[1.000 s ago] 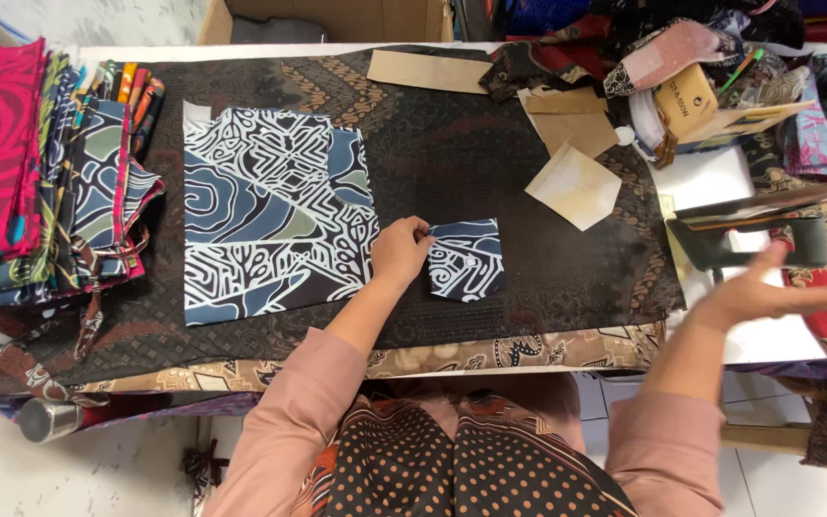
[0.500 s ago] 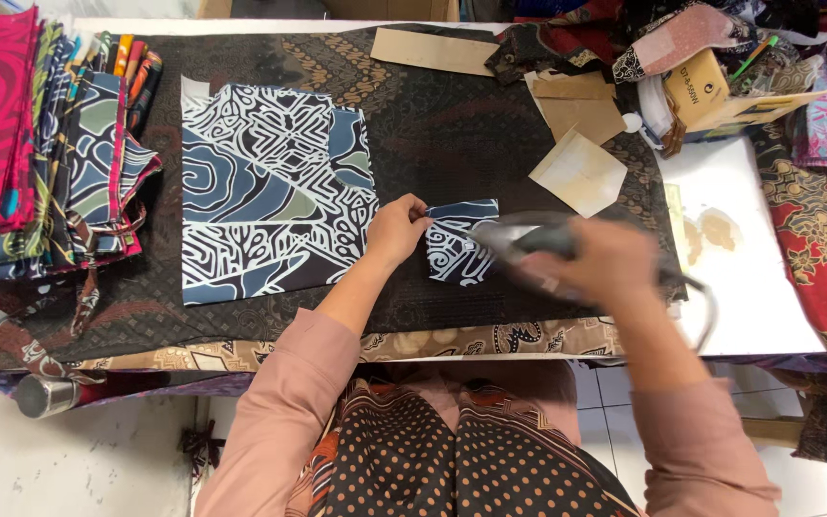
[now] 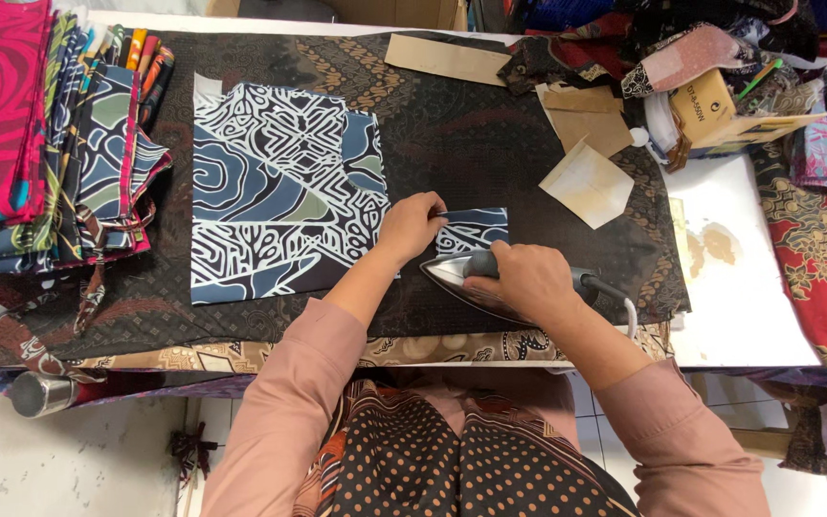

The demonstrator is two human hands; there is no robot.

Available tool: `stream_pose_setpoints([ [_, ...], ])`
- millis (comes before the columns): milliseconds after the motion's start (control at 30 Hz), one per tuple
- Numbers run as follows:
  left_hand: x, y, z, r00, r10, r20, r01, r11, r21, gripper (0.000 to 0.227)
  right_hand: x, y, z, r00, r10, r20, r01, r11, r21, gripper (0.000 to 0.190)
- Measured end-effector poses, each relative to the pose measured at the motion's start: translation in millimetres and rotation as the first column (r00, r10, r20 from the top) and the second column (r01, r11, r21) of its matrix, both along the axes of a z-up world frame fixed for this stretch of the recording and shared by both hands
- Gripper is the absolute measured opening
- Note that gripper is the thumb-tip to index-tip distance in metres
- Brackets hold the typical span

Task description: The person irons a patterned fabric piece using a steam iron, then folds it and stacks it with other folded garments. They attach a tag to the stack and tie the bundle with a ribbon. The finished bundle is placed on the table.

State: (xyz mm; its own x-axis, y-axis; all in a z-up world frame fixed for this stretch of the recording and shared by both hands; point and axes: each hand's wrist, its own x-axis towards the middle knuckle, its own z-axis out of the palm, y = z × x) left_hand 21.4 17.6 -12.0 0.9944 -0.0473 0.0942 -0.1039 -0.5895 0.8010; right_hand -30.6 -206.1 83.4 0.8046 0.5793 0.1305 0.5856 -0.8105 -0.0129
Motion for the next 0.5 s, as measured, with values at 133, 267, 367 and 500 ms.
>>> stream_pose_setpoints([
  [133, 2.2, 0.4, 2.3, 0.988, 0.04, 0.147, -0.066, 0.982, 0.175, 0.01, 8.6, 6.9, -1.3, 0.999, -0.033, 0.026, 0.033, 0.999, -0.017, 0.065],
  [267, 5.7, 2.2, -1.5, 0.99, 0.024, 0.141, -0.051, 0.98, 0.191, 0.007, 18.9, 13.8, -3.8, 0.998, -0.052, 0.023, 0.053, 0.998, -0.038, 0.067],
  [367, 6.6, 3.0, -0.3, 0.995, 0.014, 0.102, -0.037, 0.974, 0.225, 0.009, 26.6, 17.3, -5.6, 0.995, -0.083, -0.055, 0.079, 0.994, -0.076, 0.067],
  [500, 0.3, 6.8, 13.5, 0.984, 0.097, 0.149, -0.115, 0.985, 0.124, 0.016, 39.3, 24.8, -5.1, 0.994, -0.102, -0.042, 0.1, 0.993, -0.057, 0.065],
])
